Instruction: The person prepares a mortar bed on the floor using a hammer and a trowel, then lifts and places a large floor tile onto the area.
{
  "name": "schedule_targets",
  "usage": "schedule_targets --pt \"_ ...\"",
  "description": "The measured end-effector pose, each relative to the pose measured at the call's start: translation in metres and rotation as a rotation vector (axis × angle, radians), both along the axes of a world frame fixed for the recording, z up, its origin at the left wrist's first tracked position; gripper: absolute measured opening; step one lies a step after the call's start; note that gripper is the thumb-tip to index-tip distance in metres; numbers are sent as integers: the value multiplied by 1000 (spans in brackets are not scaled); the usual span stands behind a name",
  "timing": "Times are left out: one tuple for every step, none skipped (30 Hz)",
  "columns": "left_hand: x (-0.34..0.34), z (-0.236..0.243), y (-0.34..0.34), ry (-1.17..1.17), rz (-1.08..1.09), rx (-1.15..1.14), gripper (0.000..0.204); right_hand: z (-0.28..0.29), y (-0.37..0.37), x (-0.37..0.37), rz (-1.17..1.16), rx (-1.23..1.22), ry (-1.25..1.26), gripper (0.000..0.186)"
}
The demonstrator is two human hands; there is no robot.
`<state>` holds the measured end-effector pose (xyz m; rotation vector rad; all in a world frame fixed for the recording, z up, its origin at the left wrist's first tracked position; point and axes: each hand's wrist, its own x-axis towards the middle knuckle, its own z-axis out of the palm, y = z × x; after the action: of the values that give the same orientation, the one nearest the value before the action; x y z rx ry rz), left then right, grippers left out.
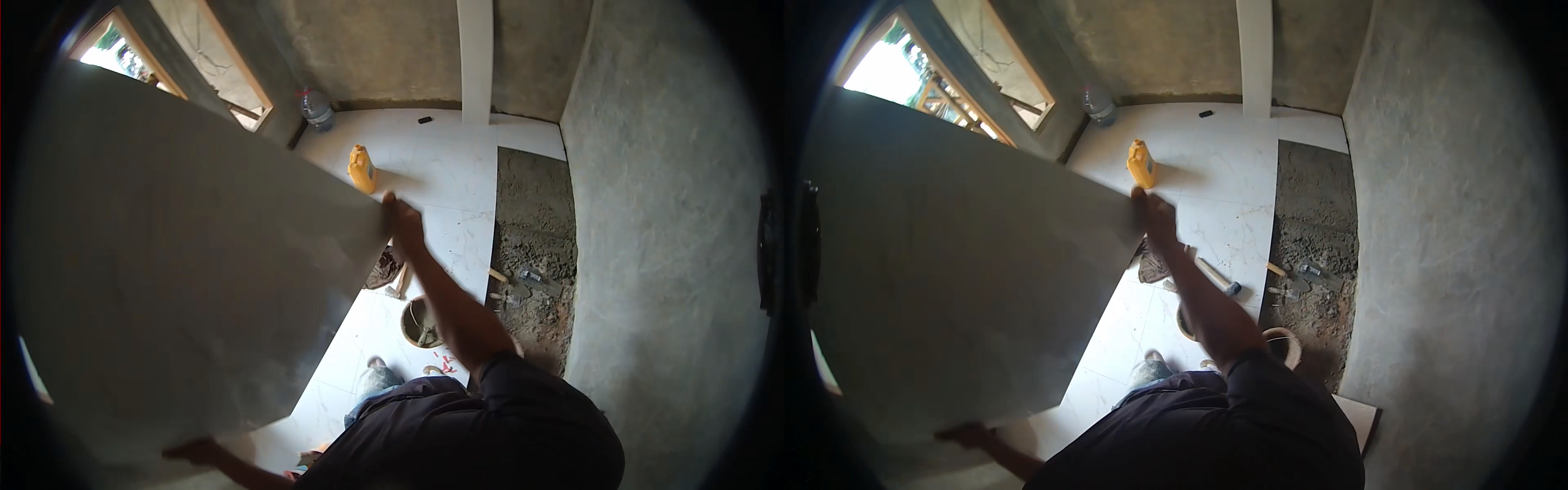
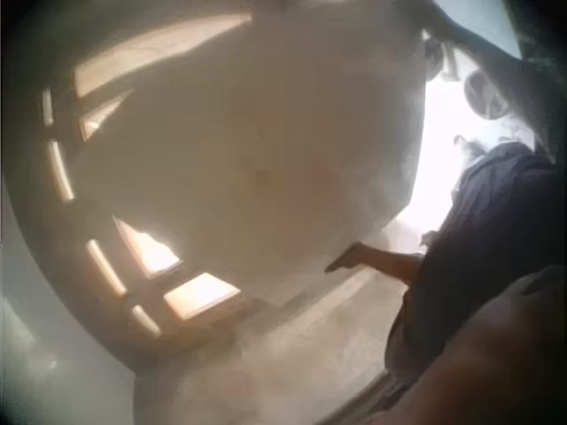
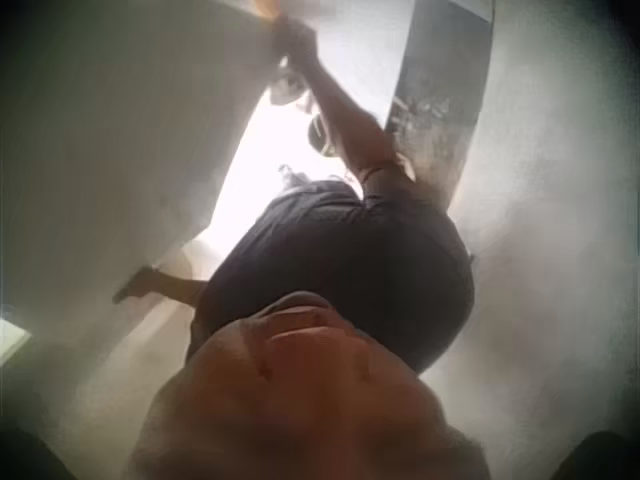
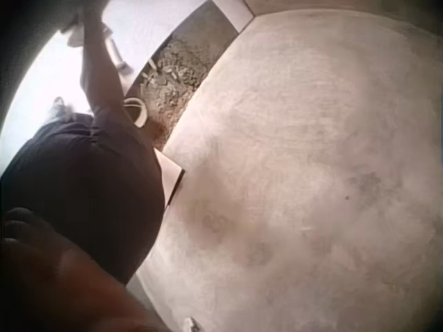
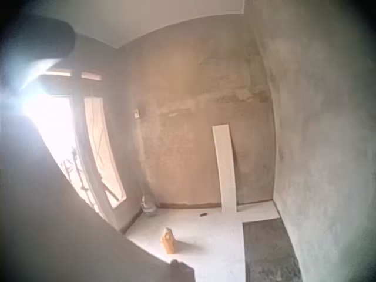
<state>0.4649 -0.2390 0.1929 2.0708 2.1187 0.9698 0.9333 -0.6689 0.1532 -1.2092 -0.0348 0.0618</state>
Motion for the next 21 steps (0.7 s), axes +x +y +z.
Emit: schedule_targets --pt "16 12 15 18 -10 1 105 -33 22 -1 0 -126 77 49" --pt "24 36 36 49 -10 39 104 -18 48 -25 -10 -305 174 60" --pt "53 46 51 56 -48 57 102 -44 62 -24 -88 -206 246 59" --pt "86 52 66 61 -83 68 100 -80 85 -23 -176 -5 342 59" --pt "120 58 81 71 -124 84 98 -115 112 -18 -270 204 428 59" --pt "150 55 95 84 -170 90 96 -149 130 -19 -352 383 511 59" --pt "181 52 111 86 -208 91 94 -173 143 -13 -393 498 599 60" --pt "215 65 132 94 -233 125 93 -173 166 -1 -330 564 760 63" --pt "247 81 154 107 -266 157 91 -170 191 9 -262 633 918 69" --pt "299 74 164 94 -334 145 89 -205 197 31 -320 517 842 74" --pt "318 81 180 137 -338 150 87 -178 206 29 -303 489 1032 78" --pt "354 86 200 159 -371 163 85 -193 223 44 -323 496 1055 78" --pt "393 85 218 170 -410 176 84 -214 240 59 -271 371 1117 73" --pt "426 90 235 179 -437 185 82 -220 250 78 -221 245 1164 69" --pt "460 95 249 189 -471 190 80 -226 258 92 -217 163 1177 70" --pt "490 98 262 194 -500 194 78 -230 266 96 -257 189 1119 69" --pt "518 109 269 199 -534 214 76 -235 271 102 -242 135 1087 69" --pt "546 119 274 204 -564 231 75 -240 273 111 -228 80 1055 70" --pt "574 126 277 201 -601 251 73 -247 271 121 -180 135 1089 72" --pt "594 139 284 205 -623 279 71 -249 277 133 -132 166 1023 75" --pt "620 143 291 202 -657 294 70 -244 277 149 -239 106 905 77"
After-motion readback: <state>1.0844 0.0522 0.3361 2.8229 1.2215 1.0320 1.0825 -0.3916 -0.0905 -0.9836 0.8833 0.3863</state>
